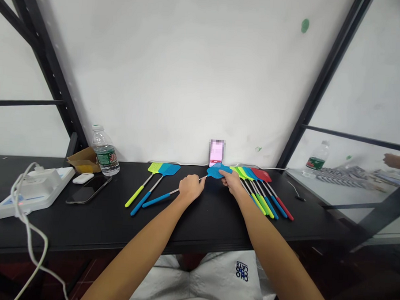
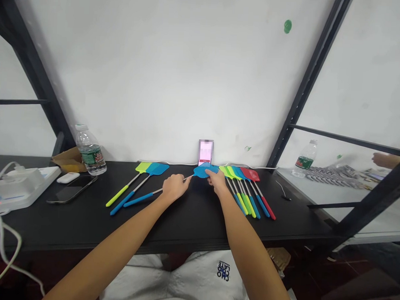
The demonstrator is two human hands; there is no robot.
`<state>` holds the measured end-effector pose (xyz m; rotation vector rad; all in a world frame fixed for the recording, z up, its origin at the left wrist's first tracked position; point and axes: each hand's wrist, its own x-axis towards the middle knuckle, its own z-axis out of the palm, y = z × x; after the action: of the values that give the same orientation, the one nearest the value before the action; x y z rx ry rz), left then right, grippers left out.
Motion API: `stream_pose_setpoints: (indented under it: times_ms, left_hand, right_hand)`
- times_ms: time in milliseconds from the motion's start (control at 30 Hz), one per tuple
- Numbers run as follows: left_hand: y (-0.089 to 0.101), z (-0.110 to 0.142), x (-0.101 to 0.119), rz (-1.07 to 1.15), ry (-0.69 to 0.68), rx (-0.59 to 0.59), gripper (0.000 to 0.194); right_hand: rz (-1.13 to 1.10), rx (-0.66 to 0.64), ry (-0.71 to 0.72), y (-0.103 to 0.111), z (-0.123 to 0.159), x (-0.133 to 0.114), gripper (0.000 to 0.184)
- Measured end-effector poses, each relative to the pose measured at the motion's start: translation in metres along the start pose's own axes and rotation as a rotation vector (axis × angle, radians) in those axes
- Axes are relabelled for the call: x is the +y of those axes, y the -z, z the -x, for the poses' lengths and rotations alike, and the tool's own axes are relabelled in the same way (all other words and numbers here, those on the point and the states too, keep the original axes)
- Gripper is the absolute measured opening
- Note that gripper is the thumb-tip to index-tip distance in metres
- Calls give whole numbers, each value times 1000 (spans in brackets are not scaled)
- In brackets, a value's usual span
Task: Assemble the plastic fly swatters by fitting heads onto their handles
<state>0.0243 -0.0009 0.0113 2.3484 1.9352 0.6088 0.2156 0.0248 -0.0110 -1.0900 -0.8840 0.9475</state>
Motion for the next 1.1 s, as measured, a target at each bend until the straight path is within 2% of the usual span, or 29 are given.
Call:
stream_pose_setpoints:
  times_ms: [300,633,1100]
  left_hand:
    - [5,2,2,-7,-7,33,57]
    - [5,3,6,-46,-43,60,56]
    - [6,5,11,-87,-113,20,54]
  right_hand:
    - [-165,-76,-76,1,0,-4,44]
    - [-187,-163,-73,5,0,-7,50]
    - [-119,-97,-24,5,0,-10,39]
